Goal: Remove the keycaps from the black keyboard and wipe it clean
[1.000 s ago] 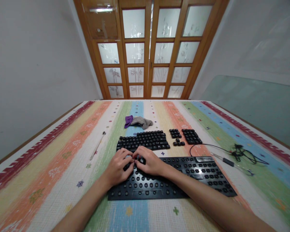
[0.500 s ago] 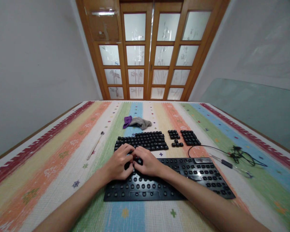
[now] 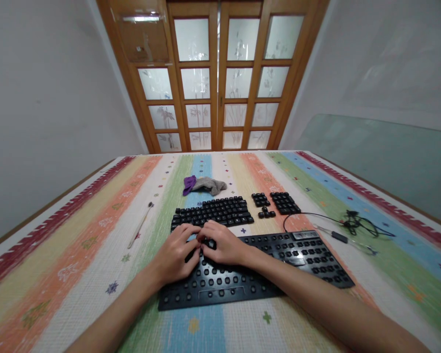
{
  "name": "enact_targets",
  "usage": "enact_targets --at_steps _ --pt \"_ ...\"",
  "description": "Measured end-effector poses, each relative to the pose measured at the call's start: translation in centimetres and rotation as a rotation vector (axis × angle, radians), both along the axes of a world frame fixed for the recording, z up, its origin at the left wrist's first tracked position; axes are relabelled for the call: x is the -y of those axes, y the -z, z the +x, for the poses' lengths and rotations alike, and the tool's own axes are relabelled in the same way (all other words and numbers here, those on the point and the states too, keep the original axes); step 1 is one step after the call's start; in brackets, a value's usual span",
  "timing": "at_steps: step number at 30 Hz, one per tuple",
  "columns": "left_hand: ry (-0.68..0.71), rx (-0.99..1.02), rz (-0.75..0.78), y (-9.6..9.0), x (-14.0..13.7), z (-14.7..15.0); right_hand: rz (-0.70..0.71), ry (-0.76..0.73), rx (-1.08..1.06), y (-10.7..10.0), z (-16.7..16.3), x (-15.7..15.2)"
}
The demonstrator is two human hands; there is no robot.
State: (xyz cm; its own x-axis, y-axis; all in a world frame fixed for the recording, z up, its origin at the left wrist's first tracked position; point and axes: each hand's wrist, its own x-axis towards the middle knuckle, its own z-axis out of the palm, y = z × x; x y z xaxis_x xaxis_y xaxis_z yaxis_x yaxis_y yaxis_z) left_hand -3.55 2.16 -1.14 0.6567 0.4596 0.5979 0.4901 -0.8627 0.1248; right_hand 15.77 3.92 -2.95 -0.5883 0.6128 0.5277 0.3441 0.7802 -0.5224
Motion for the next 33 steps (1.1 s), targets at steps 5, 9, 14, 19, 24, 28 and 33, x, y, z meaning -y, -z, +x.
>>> enact_targets --at_steps 5,9,14,19,24,28,33 --pt "0.008 0.023 0.027 0.4 -0.1 -0.3 0.019 -0.005 0.064 -0.8 0.4 -0.3" --pt "-0.002 0.047 0.078 0.7 -0.1 -0.3 0.055 0.016 0.091 -2.8 1.3 -1.6" --pt "-0.009 0.055 0.133 0.8 -0.1 -0.2 0.054 0.259 0.203 -4.7 2.1 -5.4" --pt "0.011 0.053 0.147 0.7 0.1 0.0 0.016 0.295 0.280 -4.3 1.9 -9.8" --pt "0.010 0.049 0.156 0.8 0.2 -0.1 -0.021 0.276 0.368 -3.4 1.0 -12.3" --pt "0.004 0.065 0.161 0.7 0.3 -0.1 -0.043 0.265 0.401 -2.9 0.6 -13.2" --pt "0.004 0.085 0.169 0.5 0.5 -0.2 -0.071 0.264 0.383 -2.4 0.6 -13.6"
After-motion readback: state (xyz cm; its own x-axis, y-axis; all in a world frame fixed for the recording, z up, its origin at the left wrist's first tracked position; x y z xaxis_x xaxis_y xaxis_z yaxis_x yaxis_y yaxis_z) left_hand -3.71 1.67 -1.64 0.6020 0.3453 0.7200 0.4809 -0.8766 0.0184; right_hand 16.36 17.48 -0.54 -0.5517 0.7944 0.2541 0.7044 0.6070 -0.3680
